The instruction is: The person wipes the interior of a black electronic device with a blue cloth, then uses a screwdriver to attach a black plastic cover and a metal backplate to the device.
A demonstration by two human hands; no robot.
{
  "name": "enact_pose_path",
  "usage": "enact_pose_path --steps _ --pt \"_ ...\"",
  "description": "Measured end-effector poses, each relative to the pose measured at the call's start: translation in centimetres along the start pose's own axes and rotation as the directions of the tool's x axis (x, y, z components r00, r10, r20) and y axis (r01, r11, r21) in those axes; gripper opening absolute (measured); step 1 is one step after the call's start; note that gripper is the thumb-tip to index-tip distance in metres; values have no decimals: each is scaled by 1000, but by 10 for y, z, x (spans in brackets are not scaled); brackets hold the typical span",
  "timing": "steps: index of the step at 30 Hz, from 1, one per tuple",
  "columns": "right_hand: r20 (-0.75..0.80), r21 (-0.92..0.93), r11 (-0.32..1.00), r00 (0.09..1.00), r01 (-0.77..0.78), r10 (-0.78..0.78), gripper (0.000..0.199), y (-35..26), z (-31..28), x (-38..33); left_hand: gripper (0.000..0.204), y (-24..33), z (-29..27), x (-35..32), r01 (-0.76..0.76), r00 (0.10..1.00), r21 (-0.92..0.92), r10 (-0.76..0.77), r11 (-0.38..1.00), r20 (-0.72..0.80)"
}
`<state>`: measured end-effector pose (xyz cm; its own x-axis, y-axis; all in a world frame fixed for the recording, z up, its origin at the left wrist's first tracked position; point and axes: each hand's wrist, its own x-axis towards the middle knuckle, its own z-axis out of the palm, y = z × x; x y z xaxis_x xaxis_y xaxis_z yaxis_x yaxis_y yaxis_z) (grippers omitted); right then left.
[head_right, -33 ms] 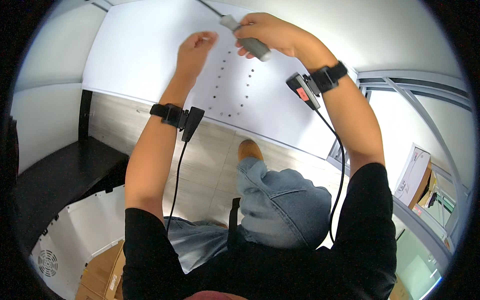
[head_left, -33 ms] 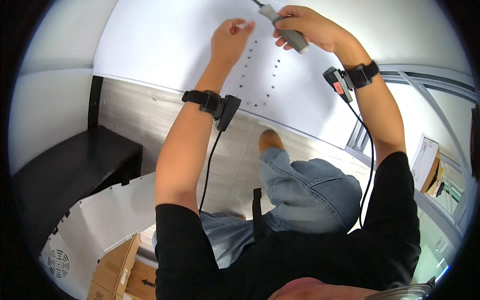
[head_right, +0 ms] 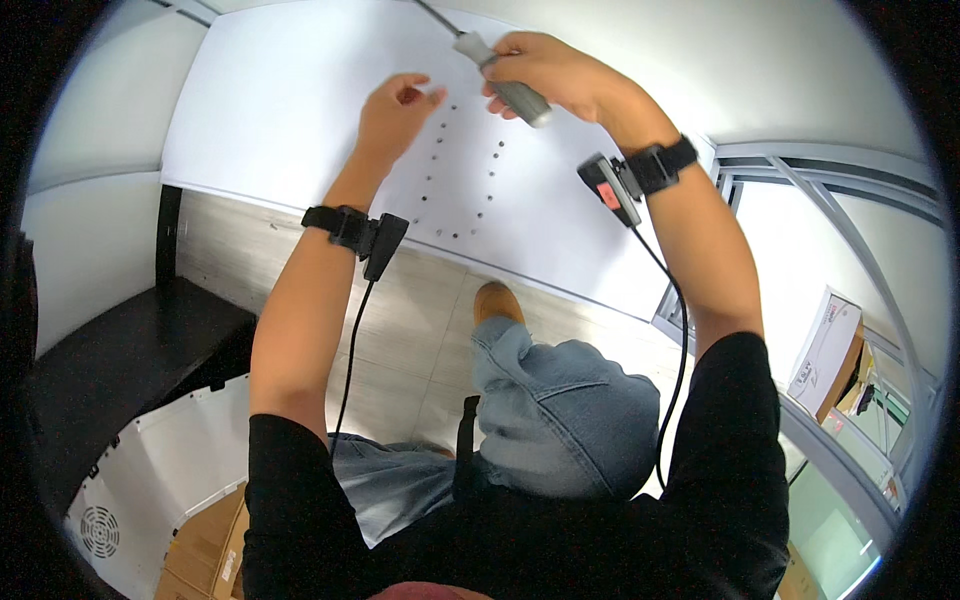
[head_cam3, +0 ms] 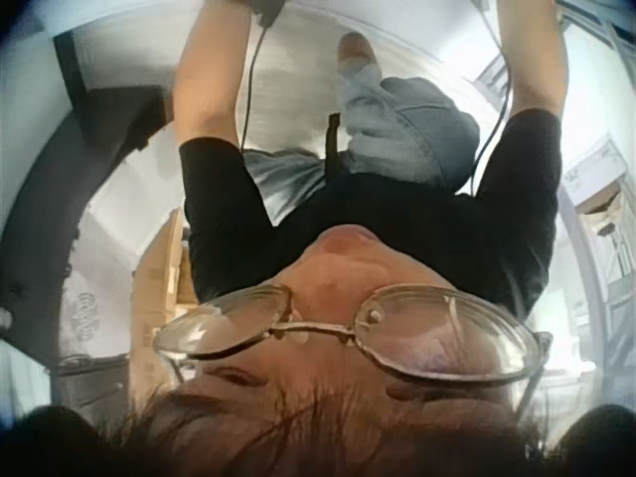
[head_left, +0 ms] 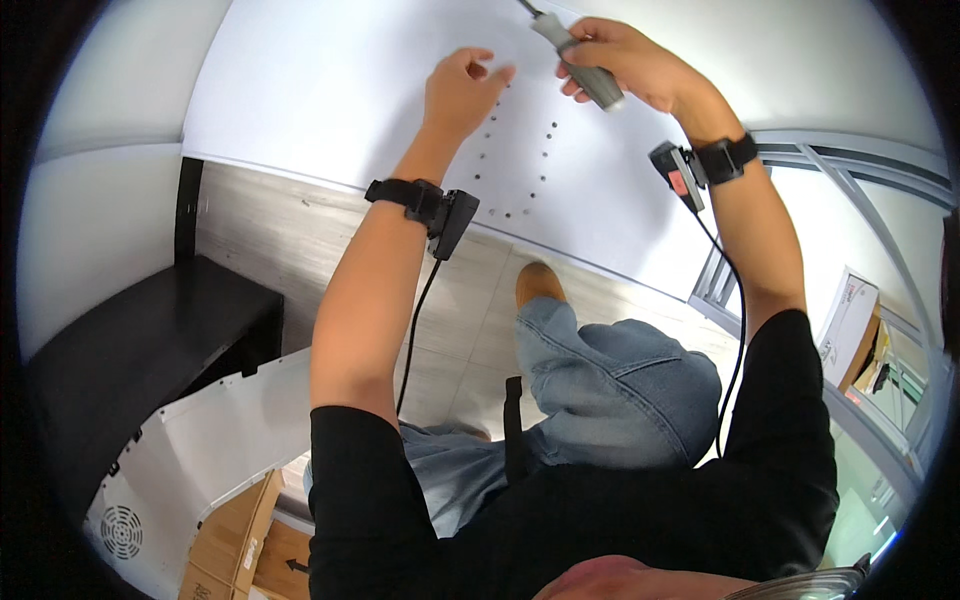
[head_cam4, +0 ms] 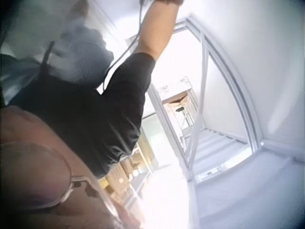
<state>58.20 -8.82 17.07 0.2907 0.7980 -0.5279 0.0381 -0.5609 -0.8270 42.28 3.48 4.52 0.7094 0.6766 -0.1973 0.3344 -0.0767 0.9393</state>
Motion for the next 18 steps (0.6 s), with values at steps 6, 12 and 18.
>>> enact_pose_path --steps 6,12,18 --pt "-110 275 958 988 -77 111 33 79 -44 3 31 -32 53 35 -10 1000 442 9 897 5" --pt "-82 287 950 985 -119 148 26 93 -45 1 18 -38 61 50 -48 998 503 60 863 -8" --pt "-76 302 949 990 -92 120 23 84 -33 16 11 -16 45 41 13 998 242 2 970 -61"
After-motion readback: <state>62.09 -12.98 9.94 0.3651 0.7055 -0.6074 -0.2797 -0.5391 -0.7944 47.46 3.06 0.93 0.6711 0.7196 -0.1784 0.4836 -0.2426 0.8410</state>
